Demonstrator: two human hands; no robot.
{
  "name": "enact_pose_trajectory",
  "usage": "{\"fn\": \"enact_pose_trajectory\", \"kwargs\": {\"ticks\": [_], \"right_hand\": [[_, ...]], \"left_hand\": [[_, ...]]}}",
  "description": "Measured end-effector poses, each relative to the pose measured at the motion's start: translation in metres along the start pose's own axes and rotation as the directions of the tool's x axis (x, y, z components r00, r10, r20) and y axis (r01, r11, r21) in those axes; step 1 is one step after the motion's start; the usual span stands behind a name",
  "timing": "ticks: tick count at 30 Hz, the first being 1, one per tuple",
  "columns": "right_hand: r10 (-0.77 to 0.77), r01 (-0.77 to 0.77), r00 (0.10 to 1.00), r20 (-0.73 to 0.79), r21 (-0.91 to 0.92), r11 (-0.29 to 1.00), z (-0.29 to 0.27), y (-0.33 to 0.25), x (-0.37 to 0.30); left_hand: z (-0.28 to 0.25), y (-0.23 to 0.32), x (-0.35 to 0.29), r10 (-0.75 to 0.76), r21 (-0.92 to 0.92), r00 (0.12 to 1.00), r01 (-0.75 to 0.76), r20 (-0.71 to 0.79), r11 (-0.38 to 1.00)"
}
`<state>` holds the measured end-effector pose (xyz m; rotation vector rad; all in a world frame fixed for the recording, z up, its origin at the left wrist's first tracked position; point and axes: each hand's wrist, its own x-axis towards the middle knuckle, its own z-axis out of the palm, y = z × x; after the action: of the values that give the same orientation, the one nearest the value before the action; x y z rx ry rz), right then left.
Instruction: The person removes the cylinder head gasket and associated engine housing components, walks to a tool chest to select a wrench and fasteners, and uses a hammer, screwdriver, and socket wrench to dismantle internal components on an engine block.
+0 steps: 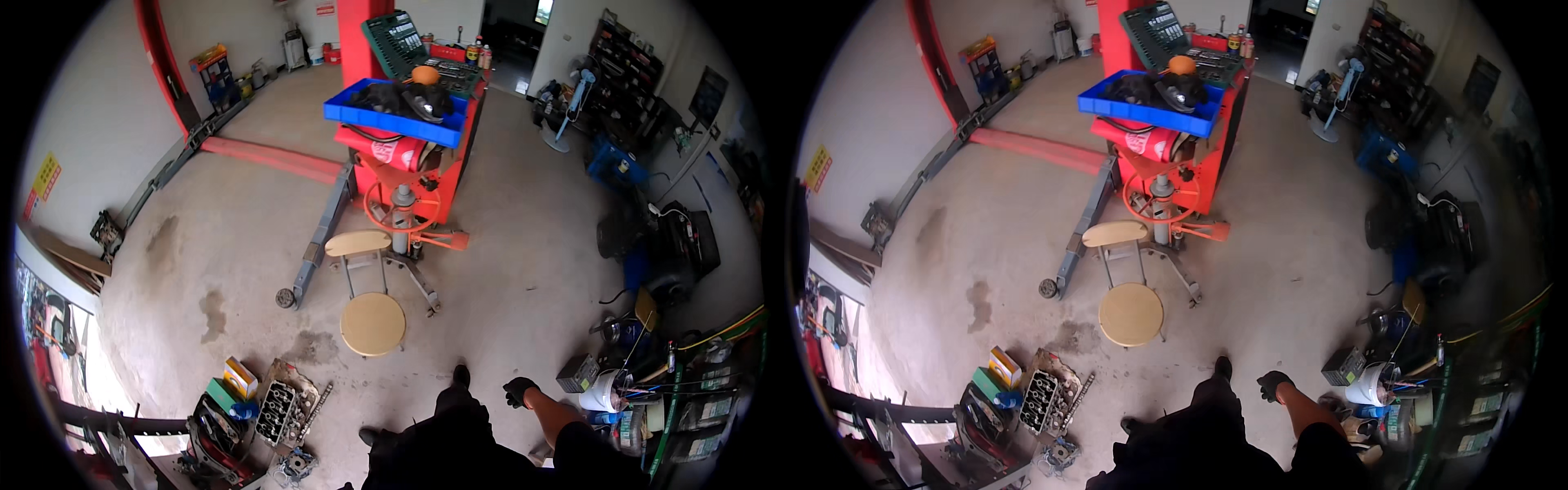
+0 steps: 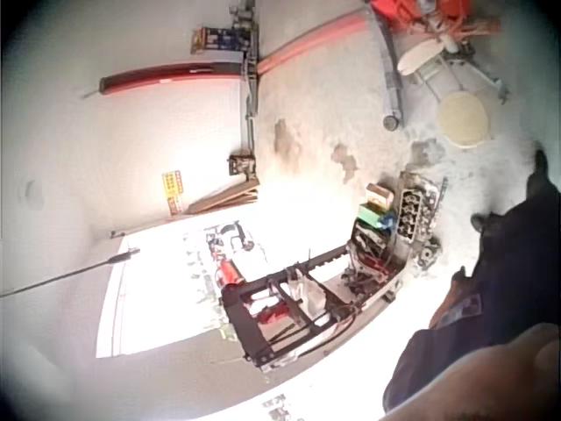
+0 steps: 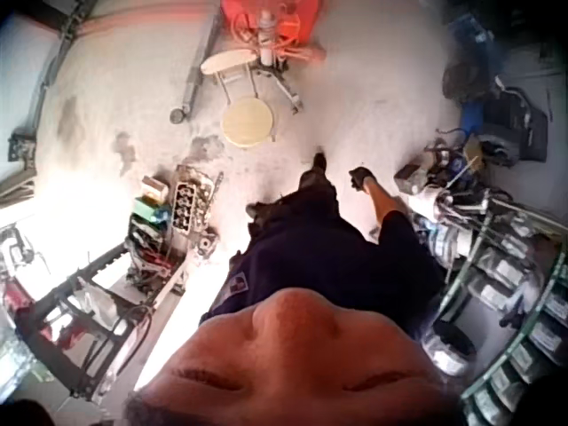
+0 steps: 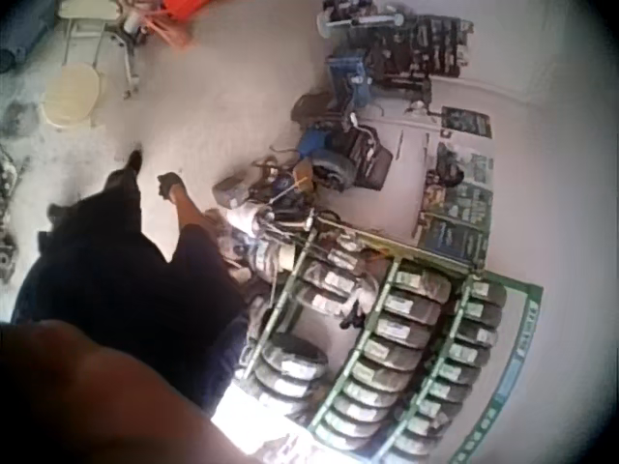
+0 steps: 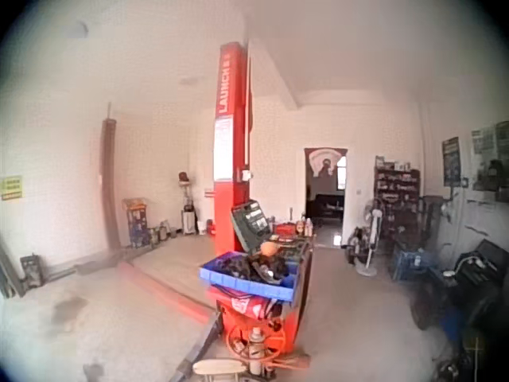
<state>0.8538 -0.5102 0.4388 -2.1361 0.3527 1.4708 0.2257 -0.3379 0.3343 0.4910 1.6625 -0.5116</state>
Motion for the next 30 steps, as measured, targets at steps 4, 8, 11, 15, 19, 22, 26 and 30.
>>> {"fn": "enact_pose_trajectory", "kwargs": {"ticks": [4, 8, 11, 15, 19, 22, 26, 30], "right_hand": [[0.01, -0.005, 0.999, -0.052, 0.095, 0.995, -0.074, 0.054, 0.05], [0.113, -0.071, 0.991, -0.067, 0.454, 0.888, -0.164, 0.105, 0.099], [0.309, -0.164, 0.935, -0.176, 0.557, 0.814, -0.214, 0.112, 0.119], [0.12, -0.014, 0.988, -0.094, 0.73, 0.684, -0.262, 0.054, 0.152], [-0.233, 0.007, 0.955, 0.186, 0.767, 0.641, -0.308, -0.068, 0.186], [-0.287, -0.007, 0.94, 0.187, 0.849, 0.528, -0.338, -0.202, 0.203], [-0.324, 0.22, 0.946, -0.011, 0.757, 0.615, -0.388, -0.39, 0.187], [-0.425, 0.257, 0.905, 0.036, 0.749, 0.611, -0.451, -0.559, 0.181]], "left_hand": [[0.031, 0.112, -0.024, 0.061, 0.109, 0.987, -0.045, -0.146, 0.993], [0.129, 0.258, -0.093, 0.221, 0.181, 0.95, -0.183, -0.219, 0.966], [0.235, 0.372, -0.158, 0.47, 0.318, 0.878, -0.423, -0.088, 0.849], [0.353, 0.488, -0.223, 0.809, 0.68, 0.463, -0.725, 0.362, 0.11], [0.438, 0.57, -0.23, 0.772, 0.681, 0.391, -0.729, 0.5, -0.072], [0.488, 0.626, -0.193, 0.746, 0.691, 0.236, -0.612, 0.623, -0.384], [0.552, 0.71, -0.132, 0.749, 0.724, 0.356, -0.651, 0.558, -0.229], [0.606, 0.779, -0.132, 0.711, 0.814, 0.576, -0.581, 0.402, 0.01]]}}
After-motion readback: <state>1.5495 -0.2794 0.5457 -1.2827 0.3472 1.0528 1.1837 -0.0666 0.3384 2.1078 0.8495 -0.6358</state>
